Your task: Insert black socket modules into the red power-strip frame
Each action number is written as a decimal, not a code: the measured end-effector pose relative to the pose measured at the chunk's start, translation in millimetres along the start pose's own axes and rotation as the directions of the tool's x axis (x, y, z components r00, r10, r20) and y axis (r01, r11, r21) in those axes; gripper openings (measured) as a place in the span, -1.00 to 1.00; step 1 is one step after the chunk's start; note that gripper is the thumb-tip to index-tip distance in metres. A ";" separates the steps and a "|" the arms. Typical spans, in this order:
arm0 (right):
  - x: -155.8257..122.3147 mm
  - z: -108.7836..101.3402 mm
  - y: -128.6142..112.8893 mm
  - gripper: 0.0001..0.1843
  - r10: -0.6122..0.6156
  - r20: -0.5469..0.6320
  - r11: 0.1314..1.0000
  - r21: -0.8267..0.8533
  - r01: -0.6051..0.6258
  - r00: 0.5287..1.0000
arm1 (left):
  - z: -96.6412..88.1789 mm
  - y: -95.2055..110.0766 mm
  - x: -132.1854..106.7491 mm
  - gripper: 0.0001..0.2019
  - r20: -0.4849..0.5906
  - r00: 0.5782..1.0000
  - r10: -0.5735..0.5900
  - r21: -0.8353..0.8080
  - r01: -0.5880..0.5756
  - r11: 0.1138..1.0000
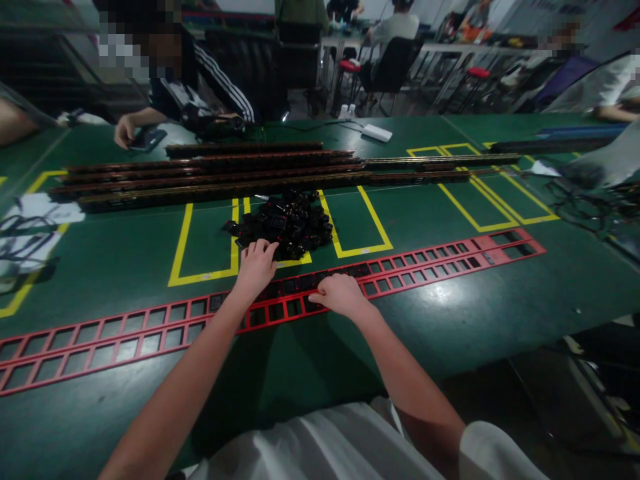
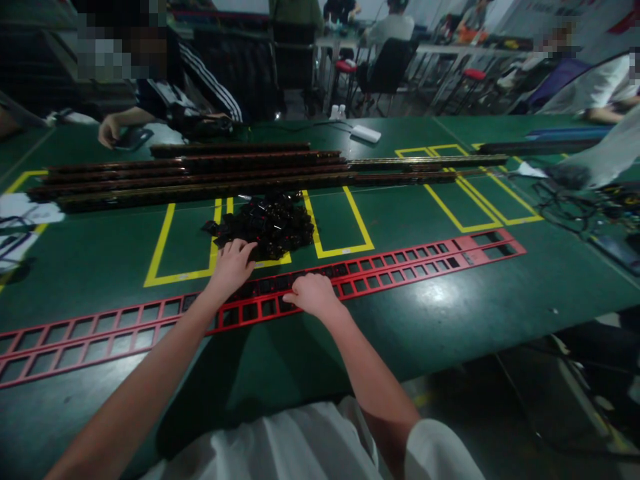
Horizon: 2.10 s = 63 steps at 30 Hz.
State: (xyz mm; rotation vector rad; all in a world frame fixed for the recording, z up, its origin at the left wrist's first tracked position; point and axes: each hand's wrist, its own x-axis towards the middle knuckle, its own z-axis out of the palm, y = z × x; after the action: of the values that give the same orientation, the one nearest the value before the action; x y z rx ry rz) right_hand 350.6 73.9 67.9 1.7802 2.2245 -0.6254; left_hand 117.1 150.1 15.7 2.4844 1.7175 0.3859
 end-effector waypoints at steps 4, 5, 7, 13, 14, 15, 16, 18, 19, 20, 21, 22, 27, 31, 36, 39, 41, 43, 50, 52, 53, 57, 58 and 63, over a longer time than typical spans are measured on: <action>0.7 3.5 1.4 -0.49 -0.008 -0.007 1.000 -0.013 0.008 1.000 | 1.5 1.4 1.4 -0.67 -0.022 1.000 0.014 -0.005 -0.014 1.000; 0.8 3.9 1.5 -0.49 -0.008 -0.010 1.000 -0.018 0.008 1.000 | 0.6 1.6 0.7 -0.70 -0.032 0.999 0.015 -0.034 -0.016 0.999; 0.8 4.0 1.2 -0.49 -0.007 -0.015 0.999 -0.032 0.007 1.000 | -3.3 3.3 -3.4 -0.74 -0.073 0.997 0.002 -0.146 -0.012 0.989; 0.1 0.4 -1.2 -0.50 -0.007 -0.025 0.999 -0.041 0.006 1.000 | -20.9 24.0 -45.0 -0.81 -0.148 0.985 -0.091 -0.546 -0.004 0.837; 0.0 -0.2 -1.6 -0.50 -0.003 -0.020 0.999 -0.038 0.002 1.000 | -22.6 28.3 -54.0 -0.81 -0.116 0.988 -0.100 -0.575 0.016 0.818; -0.1 -0.8 -1.8 -0.50 0.001 -0.015 0.999 -0.037 -0.001 1.000 | -23.6 32.2 -62.4 -0.82 -0.077 0.991 -0.107 -0.596 0.040 0.802; -0.1 -1.2 -2.0 -0.50 0.002 -0.013 0.999 -0.036 -0.003 1.000 | -23.8 35.6 -69.8 -0.82 -0.037 0.993 -0.111 -0.613 0.065 0.787; 0.3 -1.4 -1.9 -0.50 0.000 -0.013 0.999 -0.036 -0.001 1.000 | -22.0 40.8 -80.7 -0.84 0.032 0.994 -0.106 -0.631 0.103 0.769; 0.7 -1.3 -1.7 -0.50 -0.003 -0.015 0.999 -0.035 0.002 1.000 | -20.3 42.7 -84.1 -0.85 0.056 0.993 -0.102 -0.634 0.114 0.765; 1.1 -1.0 -1.4 -0.50 -0.006 -0.018 0.999 -0.036 0.005 1.000 | -18.2 44.3 -86.3 -0.86 0.072 0.993 -0.097 -0.634 0.121 0.764; 1.5 -0.5 -1.1 -0.50 -0.008 -0.022 0.999 -0.036 0.007 1.000 | -15.9 45.6 -87.4 -0.87 0.083 0.992 -0.094 -0.631 0.126 0.766; 1.9 0.0 -0.7 -0.50 -0.009 -0.025 0.999 -0.037 0.008 1.000 | -13.6 46.9 -87.7 -0.88 0.090 0.991 -0.095 -0.624 0.130 0.771; 2.3 2.3 0.4 -0.51 -0.011 -0.041 0.999 -0.042 0.009 0.999 | -7.5 54.0 -85.0 -0.91 0.101 0.992 -0.073 -0.564 0.118 0.818; 2.1 2.2 0.3 -0.51 -0.014 -0.039 0.999 -0.038 0.013 0.999 | -9.4 57.3 -84.6 -0.86 0.123 0.991 -0.056 -0.542 0.114 0.833; 2.7 1.9 0.2 -0.51 -0.007 -0.020 0.999 -0.049 0.006 1.000 | -13.4 58.3 -85.7 -0.81 0.158 0.986 -0.058 -0.444 0.123 0.888; 2.8 2.1 0.2 -0.50 -0.003 -0.020 0.998 -0.058 0.002 1.000 | -17.2 63.2 -85.6 -0.80 0.215 0.973 -0.078 -0.349 0.151 0.925; 2.8 2.0 0.0 -0.49 -0.006 -0.018 0.998 -0.059 0.005 1.000 | -20.4 67.8 -85.5 -0.81 0.247 0.963 -0.106 -0.272 0.174 0.946; 2.7 1.9 0.0 -0.49 -0.007 -0.013 0.998 -0.058 0.006 1.000 | -23.9 71.4 -85.6 -0.82 0.257 0.958 -0.126 -0.202 0.180 0.963; 3.3 1.7 0.1 -0.51 -0.006 -0.018 0.999 -0.049 0.005 1.000 | -33.4 71.6 -89.3 -0.73 0.314 0.949 0.007 -0.150 0.043 0.988; 3.7 1.9 -0.1 -0.51 -0.004 -0.020 0.999 -0.044 0.004 1.000 | -33.3 70.7 -89.6 -0.69 0.314 0.949 0.036 -0.137 0.008 0.991; 3.7 1.9 -0.2 -0.51 -0.005 -0.021 0.999 -0.043 0.004 1.000 | -32.6 70.4 -89.2 -0.69 0.312 0.949 0.038 -0.130 0.003 0.992; 2.2 0.8 -0.8 -0.52 -0.011 -0.018 0.999 -0.051 0.010 1.000 | -26.1 70.4 -85.8 -0.74 0.291 0.957 0.007 -0.100 0.024 0.995; 1.6 0.2 -1.1 -0.53 -0.011 -0.014 0.999 -0.053 0.011 1.000 | -24.3 70.6 -85.3 -0.76 0.276 0.961 0.010 -0.096 0.018 0.995; -0.3 -2.4 -3.4 -0.54 -0.001 0.003 0.998 -0.070 0.001 1.000 | -18.5 70.0 -87.7 -0.76 0.216 0.976 0.037 -0.106 -0.014 0.994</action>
State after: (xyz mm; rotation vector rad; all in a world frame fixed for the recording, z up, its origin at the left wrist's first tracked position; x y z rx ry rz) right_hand 347.6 74.1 70.8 1.7428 2.2173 -0.5429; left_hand 146.5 42.1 35.7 2.3771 1.5420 0.1908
